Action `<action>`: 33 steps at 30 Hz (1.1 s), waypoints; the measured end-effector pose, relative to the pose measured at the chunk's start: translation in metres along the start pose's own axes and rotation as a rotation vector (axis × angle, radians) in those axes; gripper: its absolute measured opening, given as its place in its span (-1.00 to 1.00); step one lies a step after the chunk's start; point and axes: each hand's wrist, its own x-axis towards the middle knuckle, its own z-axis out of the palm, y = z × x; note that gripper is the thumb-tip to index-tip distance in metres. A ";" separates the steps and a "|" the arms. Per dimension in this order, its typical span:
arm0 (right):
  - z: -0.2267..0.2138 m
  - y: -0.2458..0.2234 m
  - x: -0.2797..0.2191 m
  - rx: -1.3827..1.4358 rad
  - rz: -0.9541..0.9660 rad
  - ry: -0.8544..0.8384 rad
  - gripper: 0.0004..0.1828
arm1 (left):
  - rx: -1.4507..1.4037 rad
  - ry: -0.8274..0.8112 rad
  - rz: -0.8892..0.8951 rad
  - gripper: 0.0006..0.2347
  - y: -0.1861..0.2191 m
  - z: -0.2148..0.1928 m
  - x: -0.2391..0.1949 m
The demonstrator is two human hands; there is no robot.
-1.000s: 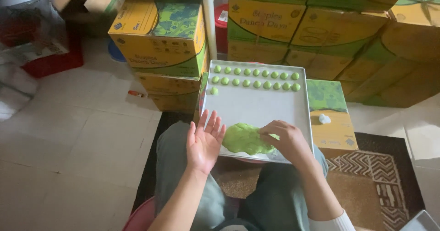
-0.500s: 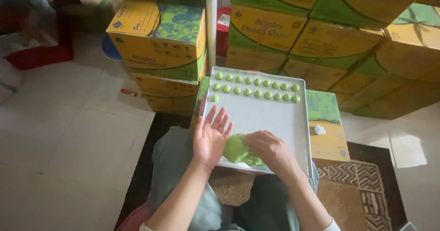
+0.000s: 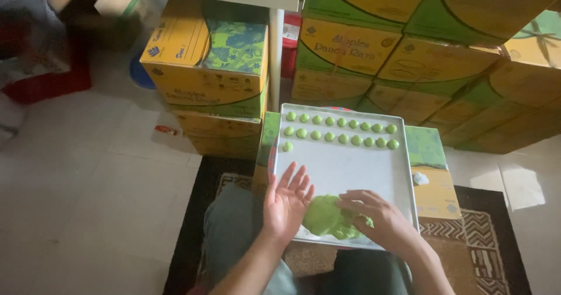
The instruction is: Rolling small portions of green dough into balls and arranging them in rows on a tray.
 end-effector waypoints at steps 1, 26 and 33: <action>0.003 0.002 -0.003 0.002 0.004 0.002 -0.53 | 0.002 0.002 -0.004 -0.56 0.000 0.001 -0.002; -0.002 0.016 -0.016 0.718 0.518 0.613 -0.81 | 0.020 -0.092 0.098 -0.55 -0.005 0.007 -0.022; 0.002 -0.014 -0.019 0.514 0.013 0.623 -0.73 | 0.171 -0.203 0.057 -0.62 -0.047 0.023 -0.029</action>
